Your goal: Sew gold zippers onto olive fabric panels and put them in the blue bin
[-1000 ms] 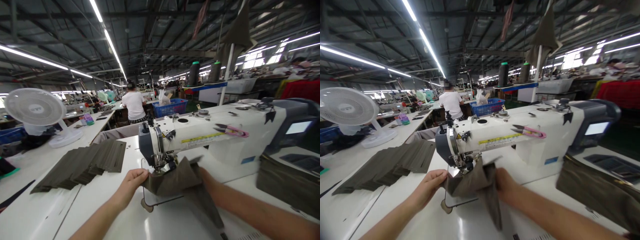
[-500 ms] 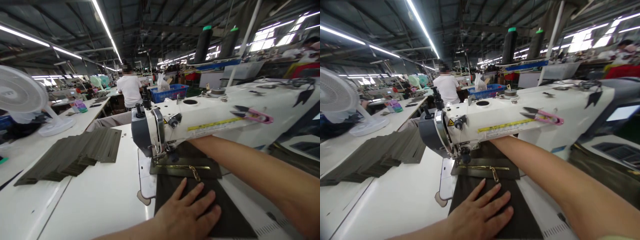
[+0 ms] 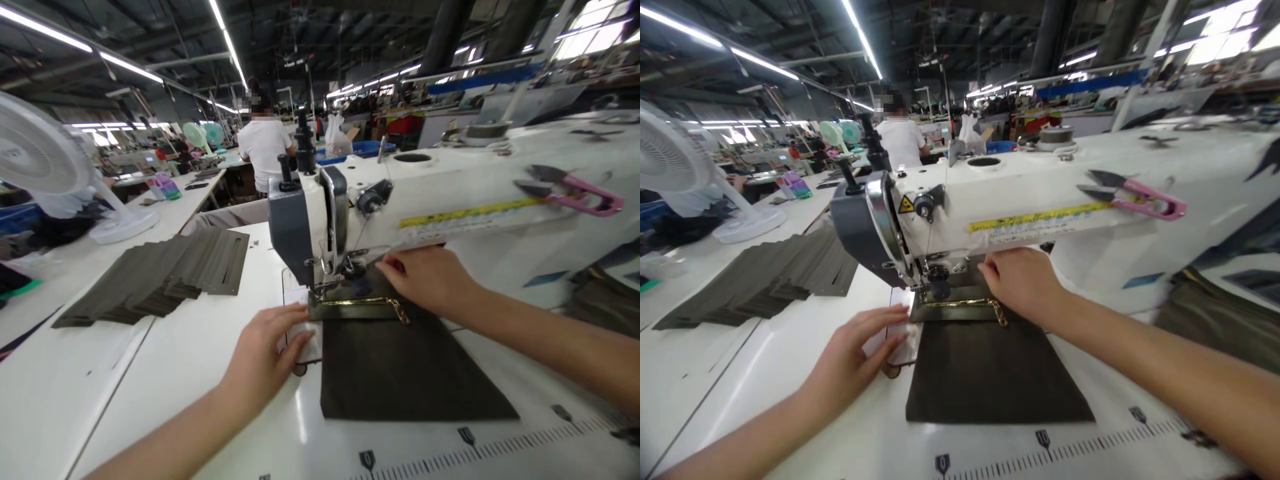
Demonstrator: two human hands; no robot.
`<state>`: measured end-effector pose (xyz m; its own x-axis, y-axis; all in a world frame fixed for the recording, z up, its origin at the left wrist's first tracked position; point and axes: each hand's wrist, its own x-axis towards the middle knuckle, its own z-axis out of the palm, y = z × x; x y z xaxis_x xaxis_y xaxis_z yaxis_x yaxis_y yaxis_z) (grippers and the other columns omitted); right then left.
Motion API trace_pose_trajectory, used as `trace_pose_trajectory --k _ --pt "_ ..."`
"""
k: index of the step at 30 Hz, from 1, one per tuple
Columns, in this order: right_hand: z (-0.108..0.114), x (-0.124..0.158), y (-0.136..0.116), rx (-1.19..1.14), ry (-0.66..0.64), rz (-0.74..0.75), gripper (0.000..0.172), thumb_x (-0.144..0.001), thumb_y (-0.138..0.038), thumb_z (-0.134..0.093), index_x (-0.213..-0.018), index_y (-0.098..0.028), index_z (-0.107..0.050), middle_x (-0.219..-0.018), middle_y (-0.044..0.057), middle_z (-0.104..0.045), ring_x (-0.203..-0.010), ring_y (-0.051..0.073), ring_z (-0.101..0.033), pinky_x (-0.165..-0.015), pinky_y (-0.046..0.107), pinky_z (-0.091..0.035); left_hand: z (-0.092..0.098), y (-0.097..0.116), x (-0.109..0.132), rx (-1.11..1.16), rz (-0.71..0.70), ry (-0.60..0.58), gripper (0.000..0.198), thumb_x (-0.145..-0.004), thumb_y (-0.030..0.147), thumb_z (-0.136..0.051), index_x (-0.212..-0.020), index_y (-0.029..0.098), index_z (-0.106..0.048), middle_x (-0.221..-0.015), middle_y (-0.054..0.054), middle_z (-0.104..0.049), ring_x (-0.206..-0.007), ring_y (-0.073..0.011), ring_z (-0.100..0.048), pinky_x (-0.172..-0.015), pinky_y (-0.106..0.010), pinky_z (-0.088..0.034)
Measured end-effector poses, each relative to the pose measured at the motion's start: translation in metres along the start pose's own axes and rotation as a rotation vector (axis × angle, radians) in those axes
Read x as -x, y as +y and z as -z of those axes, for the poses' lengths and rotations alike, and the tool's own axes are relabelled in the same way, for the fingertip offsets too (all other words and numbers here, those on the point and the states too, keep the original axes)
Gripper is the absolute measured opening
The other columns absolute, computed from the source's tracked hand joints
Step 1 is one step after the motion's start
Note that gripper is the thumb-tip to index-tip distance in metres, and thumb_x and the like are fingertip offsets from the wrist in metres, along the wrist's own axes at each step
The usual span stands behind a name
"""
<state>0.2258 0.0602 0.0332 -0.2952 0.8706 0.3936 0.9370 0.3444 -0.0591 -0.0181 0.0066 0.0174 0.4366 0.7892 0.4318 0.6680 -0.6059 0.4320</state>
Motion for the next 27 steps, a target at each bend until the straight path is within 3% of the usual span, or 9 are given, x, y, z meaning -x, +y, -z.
trace_pose_trajectory --k 3,7,11,16,27 --pt "-0.006 0.026 -0.03 -0.127 -0.019 0.218 0.017 -0.084 -0.021 -0.051 -0.074 -0.017 -0.063 -0.075 0.005 -0.065 -0.073 0.019 -0.06 -0.07 0.032 -0.048 -0.009 -0.025 -0.004 -0.163 -0.095 -0.004 0.023 -0.083 0.021 -0.053 -0.103 0.013 -0.061 -0.106 -0.012 -0.065 -0.102 -0.026 -0.059 -0.096 -0.054 -0.038" --pt "-0.03 0.033 -0.056 -0.192 0.02 0.34 0.021 -0.083 -0.01 -0.049 -0.099 -0.006 -0.061 -0.107 0.017 -0.062 -0.101 0.025 -0.056 -0.09 0.039 -0.044 -0.03 -0.029 -0.008 -0.198 -0.206 0.065 0.018 -0.085 0.016 -0.048 -0.089 0.015 -0.065 -0.097 -0.01 -0.068 -0.094 -0.0232 -0.063 -0.096 -0.05 -0.041" --pt "-0.043 0.022 -0.05 -0.253 0.011 0.417 0.019 -0.082 -0.011 -0.051 -0.097 -0.006 -0.061 -0.108 0.016 -0.062 -0.101 0.024 -0.057 -0.091 0.038 -0.045 -0.034 -0.022 -0.007 -0.205 -0.223 0.093 0.019 -0.085 0.015 -0.047 -0.086 0.014 -0.066 -0.094 -0.011 -0.069 -0.092 -0.0232 -0.064 -0.093 -0.047 -0.045" --pt "-0.042 0.017 -0.047 -0.268 0.031 0.492 0.016 -0.083 -0.009 -0.047 -0.088 -0.007 -0.063 -0.104 0.016 -0.062 -0.098 0.024 -0.057 -0.089 0.037 -0.046 -0.032 -0.024 -0.009 -0.177 -0.248 0.067 0.02 -0.086 0.014 -0.045 -0.089 0.013 -0.065 -0.096 -0.012 -0.068 -0.095 -0.0227 -0.063 -0.094 -0.046 -0.044" --pt "-0.046 0.019 -0.053 -0.151 0.026 0.479 0.019 -0.083 -0.007 -0.045 -0.085 -0.007 -0.064 -0.099 0.015 -0.063 -0.096 0.023 -0.057 -0.087 0.035 -0.047 -0.027 -0.022 -0.014 -0.217 -0.298 0.013 0.021 -0.085 0.011 -0.042 -0.088 0.013 -0.063 -0.096 -0.012 -0.068 -0.095 -0.021 -0.063 -0.095 -0.044 -0.043"
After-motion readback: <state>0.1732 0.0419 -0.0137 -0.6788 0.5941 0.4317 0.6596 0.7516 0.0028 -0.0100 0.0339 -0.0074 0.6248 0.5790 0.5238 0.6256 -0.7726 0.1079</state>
